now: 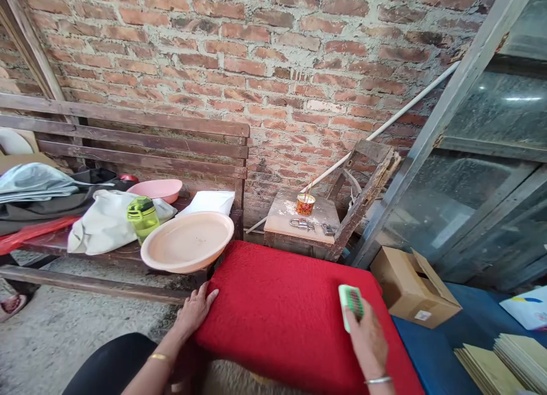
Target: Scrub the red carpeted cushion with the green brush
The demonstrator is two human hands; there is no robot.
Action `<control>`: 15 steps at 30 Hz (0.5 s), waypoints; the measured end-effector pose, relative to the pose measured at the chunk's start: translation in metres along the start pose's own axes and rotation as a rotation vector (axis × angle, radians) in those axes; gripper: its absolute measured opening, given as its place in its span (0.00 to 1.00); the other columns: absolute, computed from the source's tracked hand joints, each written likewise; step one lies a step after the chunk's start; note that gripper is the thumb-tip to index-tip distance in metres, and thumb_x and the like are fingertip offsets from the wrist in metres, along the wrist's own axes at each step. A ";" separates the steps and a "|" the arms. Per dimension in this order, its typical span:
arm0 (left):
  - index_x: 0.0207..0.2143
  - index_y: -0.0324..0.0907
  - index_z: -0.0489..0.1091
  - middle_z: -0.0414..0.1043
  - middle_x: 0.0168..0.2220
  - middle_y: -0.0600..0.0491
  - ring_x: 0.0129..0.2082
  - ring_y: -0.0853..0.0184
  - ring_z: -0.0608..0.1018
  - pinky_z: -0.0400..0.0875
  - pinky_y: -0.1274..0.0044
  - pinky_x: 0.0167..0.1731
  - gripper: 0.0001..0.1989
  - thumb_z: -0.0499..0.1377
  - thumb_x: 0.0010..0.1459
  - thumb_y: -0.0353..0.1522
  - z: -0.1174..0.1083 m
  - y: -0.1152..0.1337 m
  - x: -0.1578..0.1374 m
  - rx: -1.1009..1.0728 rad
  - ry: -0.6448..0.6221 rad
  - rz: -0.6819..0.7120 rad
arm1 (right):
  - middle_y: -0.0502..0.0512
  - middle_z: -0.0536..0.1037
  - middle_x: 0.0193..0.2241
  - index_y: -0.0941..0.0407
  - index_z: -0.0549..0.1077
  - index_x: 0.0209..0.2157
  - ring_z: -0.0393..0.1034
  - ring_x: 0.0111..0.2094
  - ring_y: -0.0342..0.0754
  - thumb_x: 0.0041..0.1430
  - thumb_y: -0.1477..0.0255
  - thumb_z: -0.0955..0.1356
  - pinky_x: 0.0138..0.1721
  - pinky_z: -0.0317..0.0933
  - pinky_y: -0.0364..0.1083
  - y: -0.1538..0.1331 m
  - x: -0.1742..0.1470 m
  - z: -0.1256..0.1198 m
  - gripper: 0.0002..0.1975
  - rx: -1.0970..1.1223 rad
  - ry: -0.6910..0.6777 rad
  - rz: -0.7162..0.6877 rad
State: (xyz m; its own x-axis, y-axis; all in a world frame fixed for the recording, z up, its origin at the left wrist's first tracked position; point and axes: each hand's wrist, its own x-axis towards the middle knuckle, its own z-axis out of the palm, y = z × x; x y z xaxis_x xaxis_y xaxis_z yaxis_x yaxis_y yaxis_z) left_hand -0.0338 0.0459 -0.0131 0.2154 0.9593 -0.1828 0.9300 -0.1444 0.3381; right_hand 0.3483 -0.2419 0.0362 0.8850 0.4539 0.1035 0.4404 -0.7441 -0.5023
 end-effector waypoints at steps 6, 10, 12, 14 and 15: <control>0.64 0.42 0.59 0.70 0.56 0.37 0.50 0.54 0.79 0.71 0.63 0.49 0.29 0.40 0.69 0.46 0.011 -0.008 0.008 -0.091 0.041 0.037 | 0.63 0.79 0.49 0.56 0.68 0.59 0.73 0.50 0.58 0.64 0.60 0.61 0.52 0.65 0.53 -0.098 -0.074 0.067 0.26 -0.100 -0.156 -0.495; 0.63 0.39 0.60 0.71 0.56 0.36 0.51 0.55 0.78 0.70 0.64 0.51 0.28 0.41 0.69 0.45 0.014 -0.013 0.011 -0.101 0.062 0.085 | 0.64 0.79 0.46 0.56 0.69 0.59 0.74 0.47 0.58 0.65 0.63 0.63 0.50 0.64 0.53 -0.087 -0.069 0.061 0.24 -0.301 -0.127 -0.481; 0.63 0.38 0.59 0.71 0.57 0.36 0.53 0.54 0.78 0.69 0.64 0.52 0.29 0.41 0.69 0.46 0.015 -0.013 0.012 -0.130 0.067 0.071 | 0.65 0.79 0.44 0.59 0.68 0.60 0.75 0.46 0.58 0.67 0.62 0.61 0.48 0.65 0.52 -0.058 -0.053 0.045 0.25 -0.368 -0.094 -0.395; 0.63 0.38 0.59 0.71 0.56 0.36 0.53 0.53 0.78 0.69 0.63 0.53 0.29 0.41 0.69 0.47 0.016 -0.012 0.013 -0.147 0.068 0.053 | 0.67 0.79 0.44 0.62 0.66 0.60 0.75 0.44 0.59 0.67 0.60 0.59 0.46 0.65 0.53 -0.021 -0.034 0.023 0.27 -0.416 -0.062 -0.283; 0.63 0.38 0.59 0.71 0.56 0.36 0.53 0.53 0.78 0.69 0.63 0.53 0.29 0.42 0.69 0.47 0.017 -0.012 0.013 -0.150 0.070 0.051 | 0.68 0.79 0.44 0.63 0.65 0.61 0.76 0.44 0.59 0.67 0.59 0.58 0.46 0.65 0.53 -0.002 -0.025 0.011 0.28 -0.431 -0.053 -0.219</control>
State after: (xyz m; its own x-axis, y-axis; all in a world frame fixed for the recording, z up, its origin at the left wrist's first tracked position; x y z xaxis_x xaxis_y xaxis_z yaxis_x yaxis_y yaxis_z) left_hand -0.0370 0.0557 -0.0346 0.2348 0.9670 -0.0993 0.8624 -0.1601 0.4802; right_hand 0.3233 -0.2466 0.0255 0.7608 0.6382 0.1175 0.6475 -0.7588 -0.0707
